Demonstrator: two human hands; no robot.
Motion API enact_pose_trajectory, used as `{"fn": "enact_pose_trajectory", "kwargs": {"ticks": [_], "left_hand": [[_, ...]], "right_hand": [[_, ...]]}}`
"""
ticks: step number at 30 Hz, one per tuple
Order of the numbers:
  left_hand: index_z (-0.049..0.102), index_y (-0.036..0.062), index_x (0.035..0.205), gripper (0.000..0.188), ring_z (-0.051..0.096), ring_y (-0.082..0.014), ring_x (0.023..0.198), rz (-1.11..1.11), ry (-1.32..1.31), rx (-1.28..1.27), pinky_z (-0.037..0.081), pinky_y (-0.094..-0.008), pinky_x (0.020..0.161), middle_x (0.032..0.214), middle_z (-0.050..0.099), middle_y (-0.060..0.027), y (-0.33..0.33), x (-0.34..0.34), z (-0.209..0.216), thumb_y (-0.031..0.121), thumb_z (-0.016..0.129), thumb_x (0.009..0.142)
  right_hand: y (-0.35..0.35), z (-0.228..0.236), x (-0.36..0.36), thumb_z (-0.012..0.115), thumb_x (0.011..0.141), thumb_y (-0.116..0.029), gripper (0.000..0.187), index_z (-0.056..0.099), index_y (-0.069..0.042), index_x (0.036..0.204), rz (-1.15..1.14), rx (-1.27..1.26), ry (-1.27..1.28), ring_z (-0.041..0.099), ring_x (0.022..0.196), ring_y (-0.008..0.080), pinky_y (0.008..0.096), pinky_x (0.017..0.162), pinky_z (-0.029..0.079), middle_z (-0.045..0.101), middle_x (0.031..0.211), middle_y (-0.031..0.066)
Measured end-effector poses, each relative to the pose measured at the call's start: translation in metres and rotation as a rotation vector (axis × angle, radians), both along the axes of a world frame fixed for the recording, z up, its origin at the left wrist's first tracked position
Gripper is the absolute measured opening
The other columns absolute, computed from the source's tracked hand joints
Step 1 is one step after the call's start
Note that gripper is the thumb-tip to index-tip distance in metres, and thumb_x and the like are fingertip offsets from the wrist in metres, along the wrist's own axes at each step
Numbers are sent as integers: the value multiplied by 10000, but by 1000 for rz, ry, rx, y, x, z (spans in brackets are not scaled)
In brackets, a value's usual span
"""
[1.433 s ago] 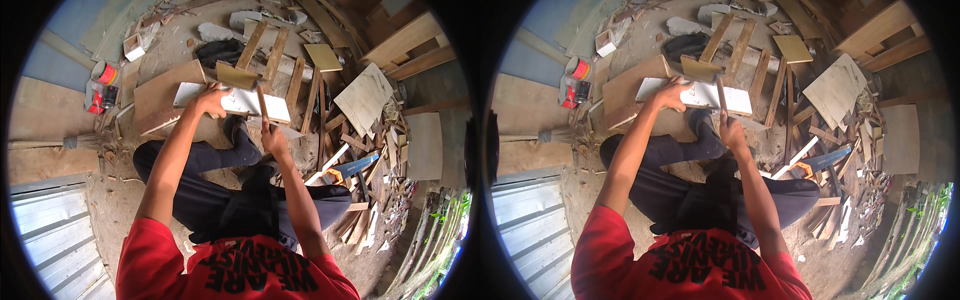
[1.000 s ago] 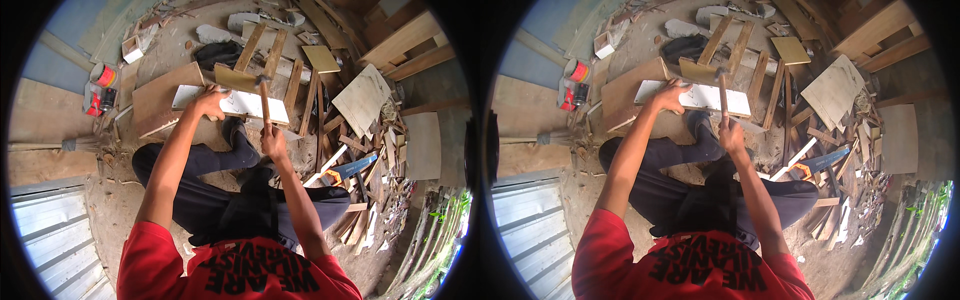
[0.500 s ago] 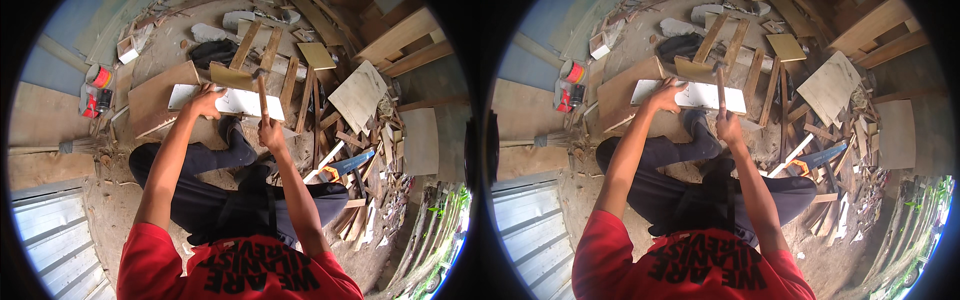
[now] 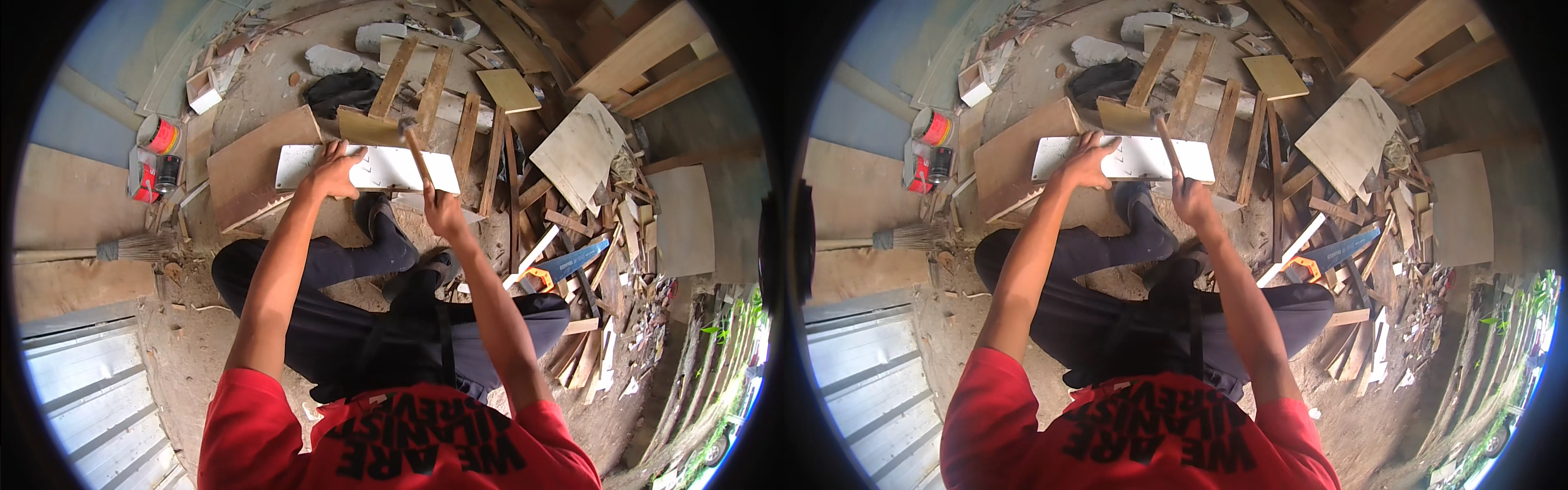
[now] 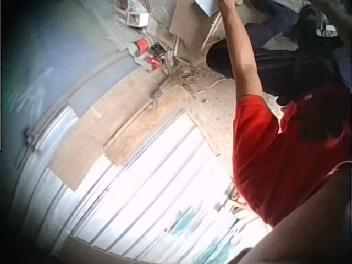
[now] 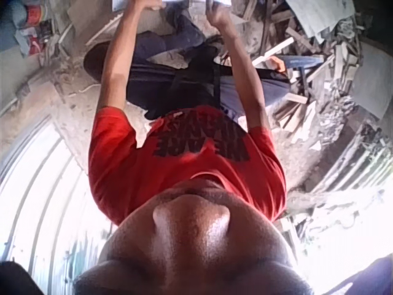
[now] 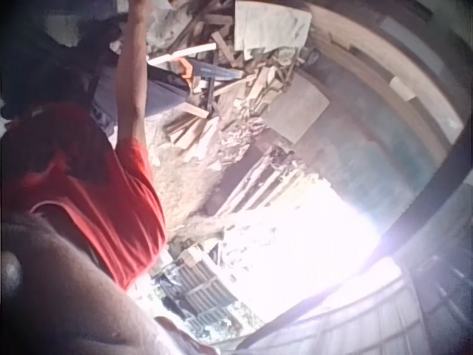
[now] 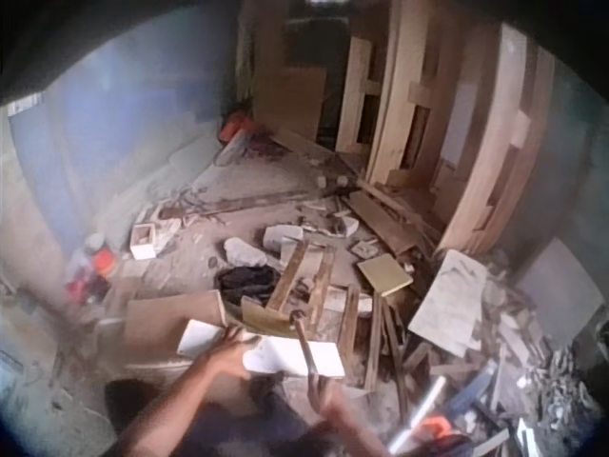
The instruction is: The person sits on the floor and uses a hammer to repeatedly strike a white rectangular board resting on a wooden pallet. The person adjusts the board's position multiple times and continues hammering along its length.
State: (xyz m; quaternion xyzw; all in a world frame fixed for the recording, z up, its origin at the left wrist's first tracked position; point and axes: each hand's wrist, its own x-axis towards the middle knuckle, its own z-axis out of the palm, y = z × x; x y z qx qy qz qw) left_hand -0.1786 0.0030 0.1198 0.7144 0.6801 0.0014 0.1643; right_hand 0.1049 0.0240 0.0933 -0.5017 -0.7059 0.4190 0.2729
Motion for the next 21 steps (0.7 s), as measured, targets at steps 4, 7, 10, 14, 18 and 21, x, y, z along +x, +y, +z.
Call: {"fn": "enact_pose_trajectory", "kwargs": {"ticks": [4,7,10,14,18,21], "left_hand": [[412,182,1521,1076,241,-439,1456,6,-31,-3,260,-460,1202,1540,295,-292,0,-6,9,265,846,540],[442,196,1505,1037,276,-446,1440,4,-100,-35,278,-448,1193,1539,314,-278,6,-12,5,262,843,551],[482,73,1464,983,411,-401,1383,43,-476,-54,324,-391,1166,1523,376,-262,9,-44,10,230,814,552],[539,-30,1379,872,580,-271,1191,43,-785,-199,439,-355,1035,1269,633,-182,3,-33,83,256,736,579],[559,-55,1308,850,616,-249,1004,-30,-1025,-354,489,-348,906,1162,642,-153,-14,-18,113,324,728,566],[577,-53,1281,843,599,-233,1014,-48,-993,-396,471,-329,905,1144,642,-134,-18,-14,122,322,738,544]], "right_hand": [[12,43,16,437,1031,-550,522,460,-78,808,-149,-666,247,323,455,91,288,406,324,385,592,-30],[-20,59,42,426,1028,-569,518,453,-90,832,-225,-613,450,311,433,88,279,393,302,351,580,-37],[-73,48,80,404,1048,-529,472,453,-95,866,-245,-463,559,336,405,87,269,370,297,357,570,-26],[-131,54,94,416,1058,-479,439,439,-88,857,-353,-458,707,339,388,80,253,351,294,360,563,-22],[-154,87,78,485,1052,-410,379,434,-83,868,-380,-664,660,341,391,65,255,351,302,345,575,-37],[-151,118,92,471,1056,-425,406,486,-37,938,-195,-887,587,325,428,57,254,382,292,364,622,-35]]}}
